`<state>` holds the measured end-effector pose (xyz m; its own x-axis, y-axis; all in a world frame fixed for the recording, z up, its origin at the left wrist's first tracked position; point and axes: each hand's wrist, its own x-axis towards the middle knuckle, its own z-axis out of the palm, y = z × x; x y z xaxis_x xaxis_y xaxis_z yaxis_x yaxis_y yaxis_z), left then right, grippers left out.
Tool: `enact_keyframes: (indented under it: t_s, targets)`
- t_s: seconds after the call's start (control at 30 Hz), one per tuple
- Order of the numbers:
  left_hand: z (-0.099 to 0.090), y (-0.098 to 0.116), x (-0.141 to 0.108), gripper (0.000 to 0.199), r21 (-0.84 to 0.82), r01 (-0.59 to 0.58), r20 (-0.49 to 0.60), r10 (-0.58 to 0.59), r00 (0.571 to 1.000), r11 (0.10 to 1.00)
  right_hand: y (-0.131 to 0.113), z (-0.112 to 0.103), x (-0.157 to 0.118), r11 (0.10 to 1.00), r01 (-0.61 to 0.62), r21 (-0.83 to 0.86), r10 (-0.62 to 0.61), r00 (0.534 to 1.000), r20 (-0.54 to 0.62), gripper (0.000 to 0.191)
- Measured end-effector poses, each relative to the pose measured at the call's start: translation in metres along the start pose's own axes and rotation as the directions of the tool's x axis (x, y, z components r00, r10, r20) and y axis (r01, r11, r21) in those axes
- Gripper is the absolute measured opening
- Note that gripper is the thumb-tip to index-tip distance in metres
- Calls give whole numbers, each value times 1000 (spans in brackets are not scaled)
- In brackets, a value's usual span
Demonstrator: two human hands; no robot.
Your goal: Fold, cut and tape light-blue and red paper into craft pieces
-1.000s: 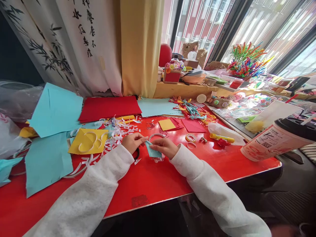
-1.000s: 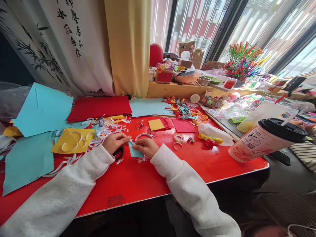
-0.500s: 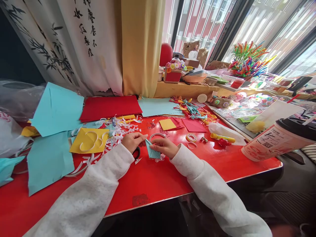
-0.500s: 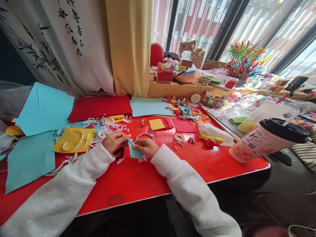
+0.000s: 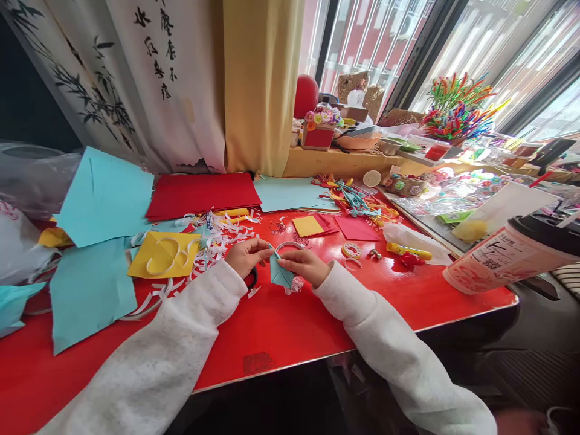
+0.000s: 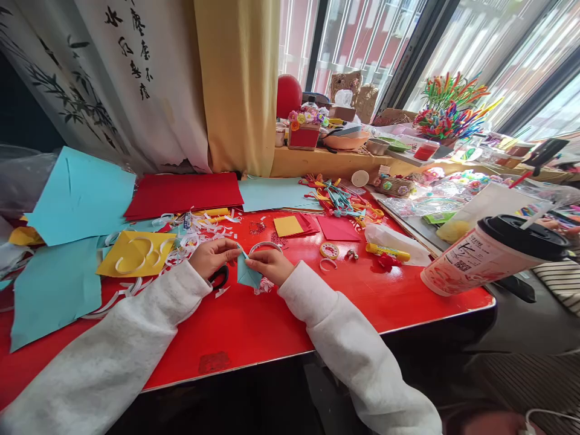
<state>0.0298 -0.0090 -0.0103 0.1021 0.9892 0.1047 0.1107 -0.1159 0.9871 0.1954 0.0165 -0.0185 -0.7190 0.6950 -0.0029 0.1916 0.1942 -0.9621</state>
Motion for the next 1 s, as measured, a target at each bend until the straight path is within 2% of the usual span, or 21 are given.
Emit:
enact_keyframes:
  t_s: [0.27, 0.47, 0.57, 0.73, 0.9, 1.0]
  targets:
    - [-2, 3, -3, 21, 7, 11, 6, -11, 1000, 1000, -1, -3, -1, 975, -115, 191, 110, 993, 38, 38]
    - [0, 4, -4, 22, 39, -1, -42, 2, 999, 999, 1, -3, 1, 990, -61, 125, 60, 998, 18, 39]
    - [0, 2, -5, 23, -5, 32, -68, -33, 997, 999, 1, -4, 1, 996, -43, 81, 39, 998, 44, 38]
    - [0, 0, -3, 25, -107, 112, -10, -114, 993, 988, 0, -5, 0, 999, -41, 11, 40, 999, 33, 40]
    - [0, -1, -1, 25, 17, 91, -44, -90, 995, 996, -2, -5, -1, 997, -57, -50, 57, 998, 12, 41]
    - [0, -3, 0, 26, 5, 109, -51, -109, 993, 994, -2, -4, -1, 996, -59, -67, 60, 998, 20, 38]
